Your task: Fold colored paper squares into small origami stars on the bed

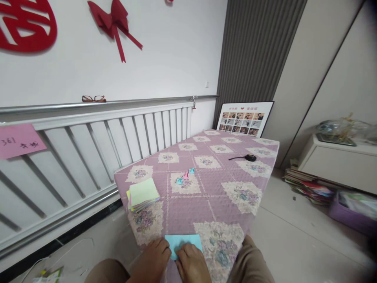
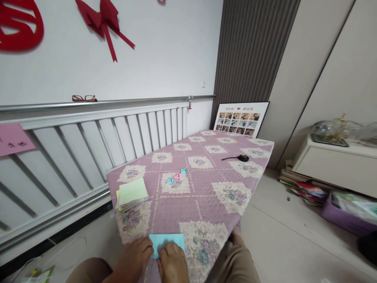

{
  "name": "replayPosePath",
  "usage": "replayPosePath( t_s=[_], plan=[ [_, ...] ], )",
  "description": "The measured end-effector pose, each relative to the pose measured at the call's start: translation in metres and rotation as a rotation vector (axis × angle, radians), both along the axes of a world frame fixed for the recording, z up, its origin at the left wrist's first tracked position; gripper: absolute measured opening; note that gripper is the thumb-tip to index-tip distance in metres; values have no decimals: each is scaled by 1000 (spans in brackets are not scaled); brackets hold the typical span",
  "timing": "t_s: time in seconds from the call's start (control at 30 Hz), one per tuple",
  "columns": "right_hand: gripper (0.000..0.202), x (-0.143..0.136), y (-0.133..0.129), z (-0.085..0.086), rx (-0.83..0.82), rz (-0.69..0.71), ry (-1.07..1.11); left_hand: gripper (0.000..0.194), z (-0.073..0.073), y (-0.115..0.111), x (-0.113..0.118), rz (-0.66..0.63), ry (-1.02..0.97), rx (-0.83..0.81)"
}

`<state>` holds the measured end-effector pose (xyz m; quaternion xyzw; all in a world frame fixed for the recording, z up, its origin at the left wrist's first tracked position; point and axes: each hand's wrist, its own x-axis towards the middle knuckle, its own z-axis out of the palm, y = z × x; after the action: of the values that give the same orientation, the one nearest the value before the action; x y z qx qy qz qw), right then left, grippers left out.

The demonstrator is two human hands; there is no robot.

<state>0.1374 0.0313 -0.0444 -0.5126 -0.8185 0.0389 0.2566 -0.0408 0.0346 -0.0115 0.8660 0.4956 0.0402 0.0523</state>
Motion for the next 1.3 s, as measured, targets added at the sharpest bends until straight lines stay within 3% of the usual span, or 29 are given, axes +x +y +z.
replayPosePath(
  t_s=[0.17, 0.4, 0.47, 0.57, 0.7, 0.8, 0.9, 1.07, 1.3],
  plan=[
    [10, 2, -4, 3, 108, 16, -34, 14, -3, -10, 4, 107, -12, 5],
    [14, 1, -14, 26, -44, 8, -37, 19, -17, -33, 13, 174, -3, -115],
    [18, 1, -15, 31, -70, 11, 10, 18, -22, -41, 14, 135, -51, -52],
    [19, 4, -16, 34, -74, 54, 74, 19, -23, -55, 13, 58, -194, 187],
    [21, 15, -20, 33, -51, 132, 167, 45, -14, -64, 7, 89, -303, 440],
    [24, 26, -25, 33, -29, 151, 207, 60, -4, -64, 5, 157, -295, 347],
    [24, 35, -28, 36, -9, 195, 221, 63, 4, -60, 8, 190, -312, 167],
    [23, 45, -31, 40, -21, 248, 199, 47, 9, -54, 18, 220, -383, 44],
    [35, 43, -35, 48, -144, 120, 113, 30, 10, -56, 24, 332, -488, -1]
  ],
)
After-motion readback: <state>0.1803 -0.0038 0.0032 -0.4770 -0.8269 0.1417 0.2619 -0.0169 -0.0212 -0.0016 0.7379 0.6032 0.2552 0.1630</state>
